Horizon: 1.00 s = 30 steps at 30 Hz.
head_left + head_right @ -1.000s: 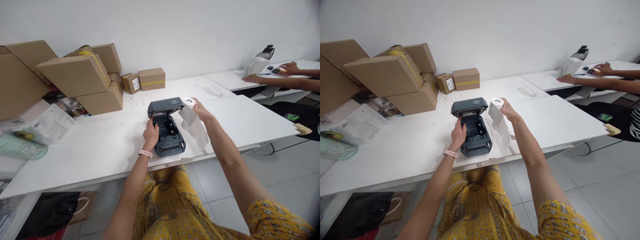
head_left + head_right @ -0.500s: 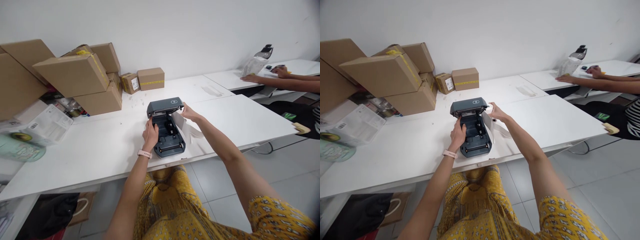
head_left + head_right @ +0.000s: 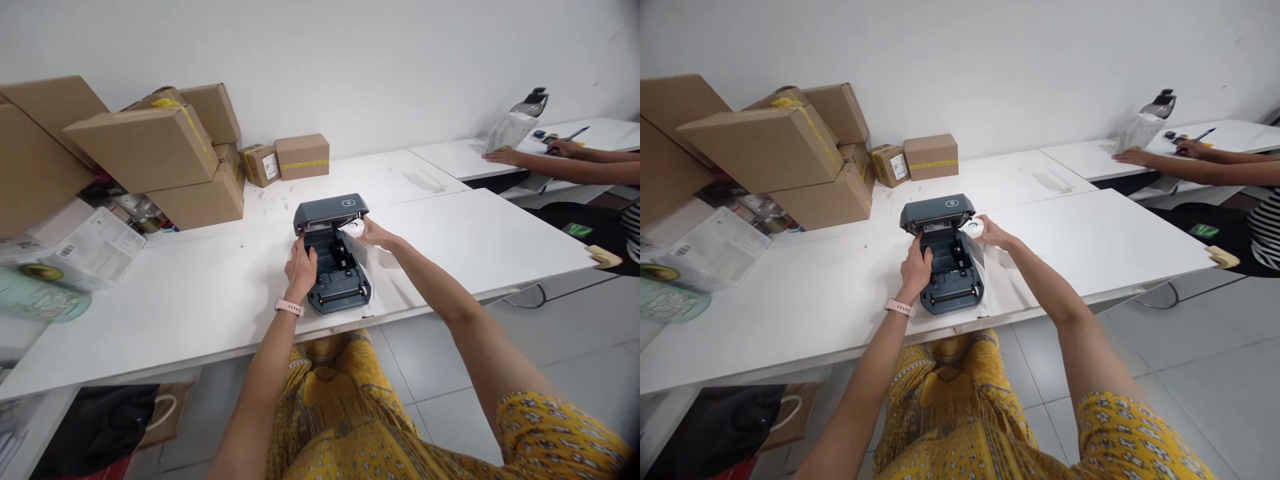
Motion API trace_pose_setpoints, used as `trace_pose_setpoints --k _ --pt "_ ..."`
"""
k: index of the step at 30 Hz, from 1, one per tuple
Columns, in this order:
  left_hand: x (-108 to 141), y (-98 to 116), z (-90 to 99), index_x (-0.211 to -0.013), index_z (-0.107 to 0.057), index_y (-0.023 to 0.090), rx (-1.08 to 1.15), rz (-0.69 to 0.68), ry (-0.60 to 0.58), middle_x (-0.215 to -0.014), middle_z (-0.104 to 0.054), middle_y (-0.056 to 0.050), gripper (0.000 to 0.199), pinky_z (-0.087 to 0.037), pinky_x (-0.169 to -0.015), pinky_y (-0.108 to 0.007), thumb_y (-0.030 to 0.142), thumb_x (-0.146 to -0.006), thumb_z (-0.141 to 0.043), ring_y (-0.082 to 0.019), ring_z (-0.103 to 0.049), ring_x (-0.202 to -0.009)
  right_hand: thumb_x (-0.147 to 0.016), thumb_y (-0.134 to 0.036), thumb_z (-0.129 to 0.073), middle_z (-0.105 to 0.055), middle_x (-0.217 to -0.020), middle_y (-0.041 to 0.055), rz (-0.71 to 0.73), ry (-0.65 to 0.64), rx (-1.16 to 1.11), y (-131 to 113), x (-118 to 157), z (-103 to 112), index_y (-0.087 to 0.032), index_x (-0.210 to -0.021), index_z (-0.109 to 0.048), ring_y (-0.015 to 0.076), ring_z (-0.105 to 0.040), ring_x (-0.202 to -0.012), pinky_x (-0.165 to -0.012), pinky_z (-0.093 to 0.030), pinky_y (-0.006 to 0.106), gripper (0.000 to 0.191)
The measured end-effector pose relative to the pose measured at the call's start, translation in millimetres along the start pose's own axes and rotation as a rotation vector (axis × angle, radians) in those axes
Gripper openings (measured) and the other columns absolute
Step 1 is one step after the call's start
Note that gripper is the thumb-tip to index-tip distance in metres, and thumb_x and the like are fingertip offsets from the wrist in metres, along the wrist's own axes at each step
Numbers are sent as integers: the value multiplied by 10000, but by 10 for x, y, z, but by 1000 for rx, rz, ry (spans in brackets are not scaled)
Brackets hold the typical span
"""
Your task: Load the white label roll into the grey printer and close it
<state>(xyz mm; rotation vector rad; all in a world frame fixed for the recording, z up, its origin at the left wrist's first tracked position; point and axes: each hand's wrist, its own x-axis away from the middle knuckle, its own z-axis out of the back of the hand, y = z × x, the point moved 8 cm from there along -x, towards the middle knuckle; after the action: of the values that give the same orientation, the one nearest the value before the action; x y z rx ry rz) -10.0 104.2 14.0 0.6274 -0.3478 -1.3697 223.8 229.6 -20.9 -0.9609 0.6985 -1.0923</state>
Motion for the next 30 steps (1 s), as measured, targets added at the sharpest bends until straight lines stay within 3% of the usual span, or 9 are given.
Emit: trace_pose_setpoints --k 5,7,10,12,16,19,22,25,30 --pt "6 2 10 -1624 -348 235 4 9 -4 -1594 -539 -152 577 -541 -1023 -507 335 -1055 -351 -347 -675 -1259 -605 -387 -934 -565 -1518 195 18 -109 66 -114 42 86 -219 -1508 -454 433 -542 -1380 -1163 -467 616 1036" --pt "7 4 8 -1621 -350 244 12 8 -4 -1599 -538 -143 574 -539 -1031 -491 333 -1054 -358 -337 -667 -1278 -618 -463 -947 -406 -1680 152 118 -176 117 -350 105 164 -282 -1586 -393 450 -404 -1516 -1257 -352 635 1131" --pt "5 -4 1 -1614 -360 250 24 6 6 -1610 -530 -130 567 -530 -1053 -476 323 -1051 -366 -326 -638 -1331 -725 -623 -877 -125 -1805 59 362 -288 144 -866 265 191 -369 -1689 -162 391 -137 -1652 -1341 -152 593 1227" --pt "2 -14 -5 -1612 -360 250 27 6 10 -1620 -520 -127 565 -524 -1066 -484 321 -1052 -364 -324 -622 -1354 -824 -733 -742 -70 -1813 68 492 -349 102 -1179 373 123 -368 -1703 -45 352 -76 -1669 -1339 -132 585 1180" --pt "6 -36 -3 -1622 -339 242 30 10 2 -1625 -516 -129 571 -523 -1079 -498 330 -1059 -350 -322 -607 -1379 -925 -855 -423 -100 -1803 124 666 -300 36 -1588 486 -64 -332 -1707 8 324 -82 -1672 -1306 -231 586 1034" --pt "11 -47 14 -1626 -333 236 43 15 2 -1642 -500 -126 577 -518 -1092 -498 329 -1057 -355 -323 -601 -1393 -893 -904 -371 -254 -1759 160 643 -224 2 -1690 469 -155 -304 -1708 -78 348 -242 -1632 -1269 -321 570 1053" --pt "9 -54 26 -1628 -322 230 57 26 15 -1645 -499 -130 585 -517 -1096 -493 328 -1053 -368 -323 -603 -1396 -852 -947 -360 -489 -1629 146 597 -117 -50 -1737 380 -142 -270 -1636 -353 341 -465 -1505 -1247 -382 523 1035" --pt "2 -67 10 -1625 -302 204 67 61 14 -1588 -564 -155 605 -521 -1085 -491 347 -1046 -400 -331 -636 -1358 -830 -975 -332 -620 -1508 90 543 57 -131 -1722 196 -37 -254 -1470 -578 313 -535 -1443 -1267 -377 484 996" --pt "8 -65 -13 -1631 -243 164 93 92 4 -1597 -548 -182 649 -496 -1113 -491 372 -1043 -423 -340 -626 -1375 -844 -983 -229 -727 -1375 76 386 144 -320 -1576 -276 20 -237 -1403 -636 284 -555 -1446 -1264 -399 486 1017"
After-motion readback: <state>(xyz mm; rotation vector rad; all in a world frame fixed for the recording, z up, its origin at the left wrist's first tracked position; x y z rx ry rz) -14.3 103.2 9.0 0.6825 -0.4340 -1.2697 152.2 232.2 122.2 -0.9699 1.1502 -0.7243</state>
